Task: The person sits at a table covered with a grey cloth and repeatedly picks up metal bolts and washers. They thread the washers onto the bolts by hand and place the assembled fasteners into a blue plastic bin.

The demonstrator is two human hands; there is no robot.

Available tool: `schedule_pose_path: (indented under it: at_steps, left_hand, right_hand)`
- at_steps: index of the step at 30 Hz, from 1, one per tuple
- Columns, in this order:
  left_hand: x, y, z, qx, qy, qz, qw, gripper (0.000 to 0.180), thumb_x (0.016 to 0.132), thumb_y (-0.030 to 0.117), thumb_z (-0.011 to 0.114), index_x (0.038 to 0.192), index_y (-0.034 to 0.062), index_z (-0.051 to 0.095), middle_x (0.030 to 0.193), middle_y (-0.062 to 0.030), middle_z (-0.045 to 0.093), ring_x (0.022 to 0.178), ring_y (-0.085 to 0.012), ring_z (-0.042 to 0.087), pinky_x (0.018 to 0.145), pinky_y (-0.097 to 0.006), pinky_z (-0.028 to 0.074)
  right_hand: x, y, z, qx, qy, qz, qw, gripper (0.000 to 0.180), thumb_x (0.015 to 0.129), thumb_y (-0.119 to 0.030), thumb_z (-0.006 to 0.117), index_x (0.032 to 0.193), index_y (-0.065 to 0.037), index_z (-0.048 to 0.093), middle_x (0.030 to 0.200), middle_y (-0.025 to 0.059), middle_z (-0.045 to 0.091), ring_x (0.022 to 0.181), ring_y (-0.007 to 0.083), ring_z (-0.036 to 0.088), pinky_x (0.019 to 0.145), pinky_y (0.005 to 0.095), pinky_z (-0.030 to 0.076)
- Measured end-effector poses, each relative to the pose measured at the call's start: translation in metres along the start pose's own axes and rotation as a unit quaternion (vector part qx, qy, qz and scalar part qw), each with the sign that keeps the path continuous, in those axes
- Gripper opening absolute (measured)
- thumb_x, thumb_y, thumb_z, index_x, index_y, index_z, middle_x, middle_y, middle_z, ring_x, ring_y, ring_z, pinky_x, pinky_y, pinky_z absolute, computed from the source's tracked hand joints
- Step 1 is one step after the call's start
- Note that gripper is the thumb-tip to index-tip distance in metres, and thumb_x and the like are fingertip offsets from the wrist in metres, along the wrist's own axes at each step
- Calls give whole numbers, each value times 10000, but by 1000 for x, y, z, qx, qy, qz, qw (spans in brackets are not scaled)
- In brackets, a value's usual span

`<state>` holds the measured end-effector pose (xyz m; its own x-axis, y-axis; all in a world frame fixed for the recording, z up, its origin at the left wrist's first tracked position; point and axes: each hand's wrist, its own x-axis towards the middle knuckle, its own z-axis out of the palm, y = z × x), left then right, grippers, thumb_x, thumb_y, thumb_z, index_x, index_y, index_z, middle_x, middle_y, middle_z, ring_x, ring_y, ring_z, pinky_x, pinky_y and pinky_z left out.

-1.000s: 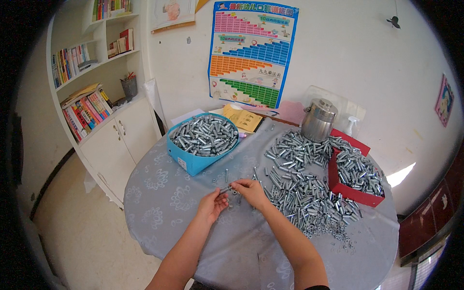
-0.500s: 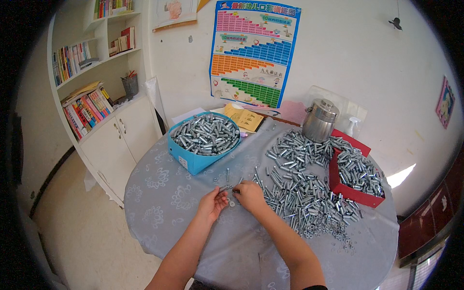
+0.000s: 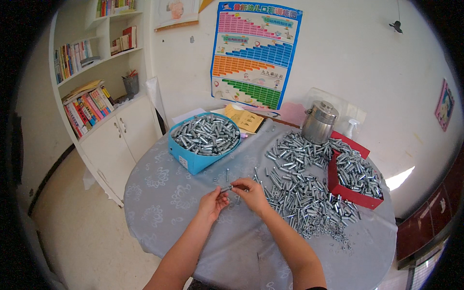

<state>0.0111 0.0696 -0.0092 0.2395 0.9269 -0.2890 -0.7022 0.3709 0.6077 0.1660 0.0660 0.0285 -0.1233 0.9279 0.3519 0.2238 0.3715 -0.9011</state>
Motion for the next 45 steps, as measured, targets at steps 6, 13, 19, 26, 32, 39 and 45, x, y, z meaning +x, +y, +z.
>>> schedule_pose_path:
  at_steps: [6,13,19,26,32,39,45]
  left_hand:
    - [-8,1,10,52,0,12,999,255,871,227,524,916,-24,511,746,-103,584,572,-150,545,542,-308,515]
    - [-4,-2,4,55,-4,26,998,259,868,235,529,901,-22,524,741,-102,585,577,-151,542,549,-318,512]
    - [-9,0,12,68,-11,23,997,256,866,239,532,887,-16,532,737,-97,586,578,-146,541,548,-309,512]
    - [-7,-2,11,68,-16,25,997,261,880,231,508,907,-28,516,744,-116,595,557,-149,549,515,-304,511]
    - [-11,-3,16,86,-42,17,995,261,869,245,526,907,-13,530,732,-100,587,565,-148,540,529,-305,500]
    - [-17,-4,22,151,-70,42,985,259,882,240,502,949,-6,552,721,-86,579,570,-140,541,538,-302,497]
    - [-13,7,18,168,4,164,972,232,885,208,497,973,11,581,765,-55,564,637,-119,536,564,-280,502]
  right_hand:
    - [-3,-11,-8,-101,-30,167,980,236,804,-209,620,857,21,613,750,57,582,644,100,516,598,232,427]
    - [-11,-12,0,-25,6,71,997,258,835,-232,578,820,25,604,630,39,563,556,99,496,552,236,421]
    - [-16,-7,-6,-39,3,88,995,252,834,-234,577,876,14,599,716,61,604,622,107,551,563,242,444]
    - [-21,-9,-7,-32,16,87,996,247,836,-216,571,938,8,579,725,67,611,628,119,571,582,240,455]
    - [-26,-11,-15,-74,-2,114,991,254,848,-233,552,917,10,574,710,71,602,618,125,566,583,246,453]
    - [-37,-20,-28,-87,34,135,986,337,892,-290,458,819,7,599,627,65,576,579,131,547,571,256,440]
    - [-56,-17,-57,-261,158,60,950,265,830,-271,530,791,-22,612,623,113,600,573,278,584,552,348,447]
